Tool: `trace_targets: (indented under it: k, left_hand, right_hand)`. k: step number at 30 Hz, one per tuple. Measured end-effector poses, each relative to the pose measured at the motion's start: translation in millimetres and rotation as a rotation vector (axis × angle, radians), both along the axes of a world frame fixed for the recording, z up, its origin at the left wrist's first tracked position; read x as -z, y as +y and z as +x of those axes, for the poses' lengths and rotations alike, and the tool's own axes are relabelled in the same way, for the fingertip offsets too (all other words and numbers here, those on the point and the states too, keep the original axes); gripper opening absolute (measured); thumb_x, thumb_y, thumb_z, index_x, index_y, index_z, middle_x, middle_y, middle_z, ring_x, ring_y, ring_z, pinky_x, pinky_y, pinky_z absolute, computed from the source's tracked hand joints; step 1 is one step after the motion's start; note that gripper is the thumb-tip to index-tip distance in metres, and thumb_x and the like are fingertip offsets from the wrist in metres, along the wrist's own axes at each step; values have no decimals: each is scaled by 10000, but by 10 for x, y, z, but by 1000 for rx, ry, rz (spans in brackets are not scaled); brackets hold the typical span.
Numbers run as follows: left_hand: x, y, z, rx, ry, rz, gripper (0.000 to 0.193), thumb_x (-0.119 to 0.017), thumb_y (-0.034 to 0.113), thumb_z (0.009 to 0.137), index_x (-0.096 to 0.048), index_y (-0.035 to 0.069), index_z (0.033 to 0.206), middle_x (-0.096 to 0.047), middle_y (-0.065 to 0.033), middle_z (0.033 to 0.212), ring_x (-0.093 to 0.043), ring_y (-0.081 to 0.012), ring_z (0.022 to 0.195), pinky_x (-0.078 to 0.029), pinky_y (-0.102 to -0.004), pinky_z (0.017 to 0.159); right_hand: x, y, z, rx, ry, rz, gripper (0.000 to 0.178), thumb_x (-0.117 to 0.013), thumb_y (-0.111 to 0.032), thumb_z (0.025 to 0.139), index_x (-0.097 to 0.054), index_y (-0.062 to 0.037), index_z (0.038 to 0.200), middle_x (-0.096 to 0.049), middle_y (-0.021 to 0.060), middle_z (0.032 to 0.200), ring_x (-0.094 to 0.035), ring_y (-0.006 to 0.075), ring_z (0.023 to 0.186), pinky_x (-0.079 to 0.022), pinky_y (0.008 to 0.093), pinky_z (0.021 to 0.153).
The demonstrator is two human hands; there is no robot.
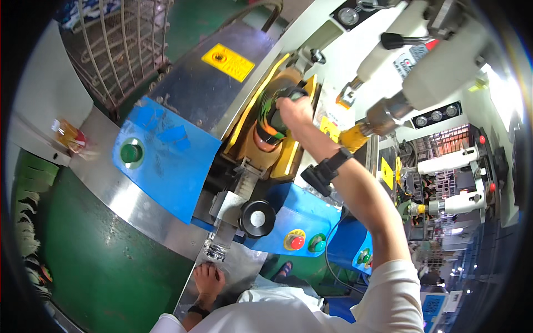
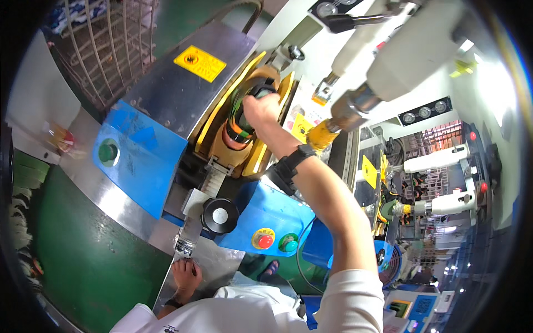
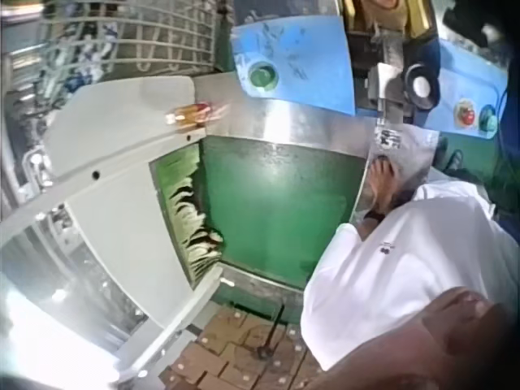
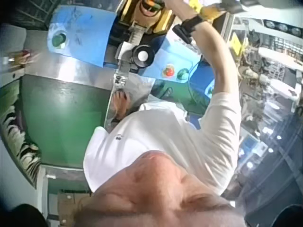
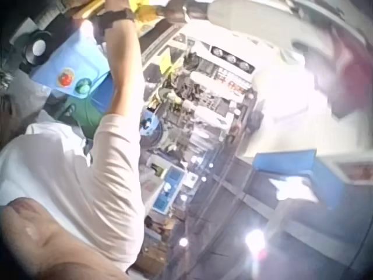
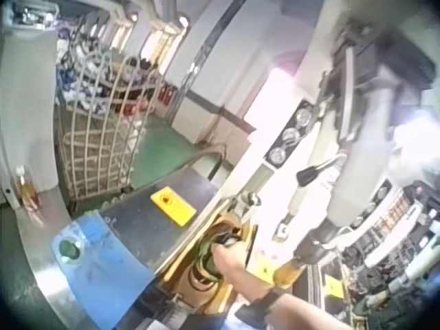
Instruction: Operating industrial machinery to shape, press, and heat-set athletic footwear components.
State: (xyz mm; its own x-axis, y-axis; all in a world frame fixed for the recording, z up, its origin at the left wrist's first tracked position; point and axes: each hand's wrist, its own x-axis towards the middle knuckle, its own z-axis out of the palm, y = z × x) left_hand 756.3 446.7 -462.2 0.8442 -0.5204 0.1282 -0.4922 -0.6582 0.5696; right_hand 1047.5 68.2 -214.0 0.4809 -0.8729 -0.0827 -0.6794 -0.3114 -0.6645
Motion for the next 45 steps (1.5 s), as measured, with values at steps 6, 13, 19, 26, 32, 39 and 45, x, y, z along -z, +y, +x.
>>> trace_targets:
  k: [6,13,19,26,32,39,45]
  left_hand:
    - [15,97,-21,-3,-19,-93,196,-621,149,715,-571,63,884,-547,-135,915,-520,-331,844,-410,-467,744]
    - [-145,-4,-98,-189,51,-125,196,-622,111,689,-578,68,875,-546,-115,929,-514,-315,890,-410,-453,768]
    - [-73,-72,-646,-268,395,-193,217,-625,88,742,-618,28,950,-602,-142,915,-575,-331,891,-464,-431,823]
    - [-97,213,-1577,-277,700,-124,248,-598,104,798,-621,15,1028,-657,-148,866,-647,-266,791,-526,-372,727]
    - [-779,714,-2473,-429,669,-255,300,-634,167,846,-609,13,1103,-677,-106,930,-663,-176,849,-521,-311,790]
    - [-845,1467,-2370,-541,492,-244,335,-593,197,826,-582,-4,1093,-657,-163,1034,-655,-279,927,-518,-369,827]
    - [-1205,2614,-1608,-648,214,-439,344,-617,142,803,-568,-7,1110,-642,-173,1020,-642,-303,895,-512,-380,798]
  right_hand:
    - [-701,624,-883,-536,261,105,706,-657,-372,835,-393,94,1295,-542,313,1198,-590,396,1052,-506,455,838]
    - [-693,1175,-3499,-871,45,-599,796,-710,-267,798,-311,134,1359,-291,361,1422,-295,494,1340,-270,533,1092]
    - [-140,1023,-3885,-955,173,-460,806,-706,-219,781,-286,118,1381,-264,319,1463,-285,472,1347,-276,495,1104]
    - [362,1456,-4937,-989,-279,82,611,-644,-135,804,-409,93,1319,-442,310,1341,-448,448,1236,-369,455,1042]
    - [638,1950,-5480,-1494,-208,360,407,-667,-175,822,-584,58,1146,-644,254,1061,-648,371,984,-508,396,877]
    - [704,2312,-5009,-1394,-301,129,403,-678,-178,839,-581,66,1145,-669,202,1007,-651,277,942,-492,367,841]
    - [1304,2699,-4854,-1288,-67,61,361,-631,-225,895,-604,54,1124,-687,199,979,-675,268,866,-509,354,764]
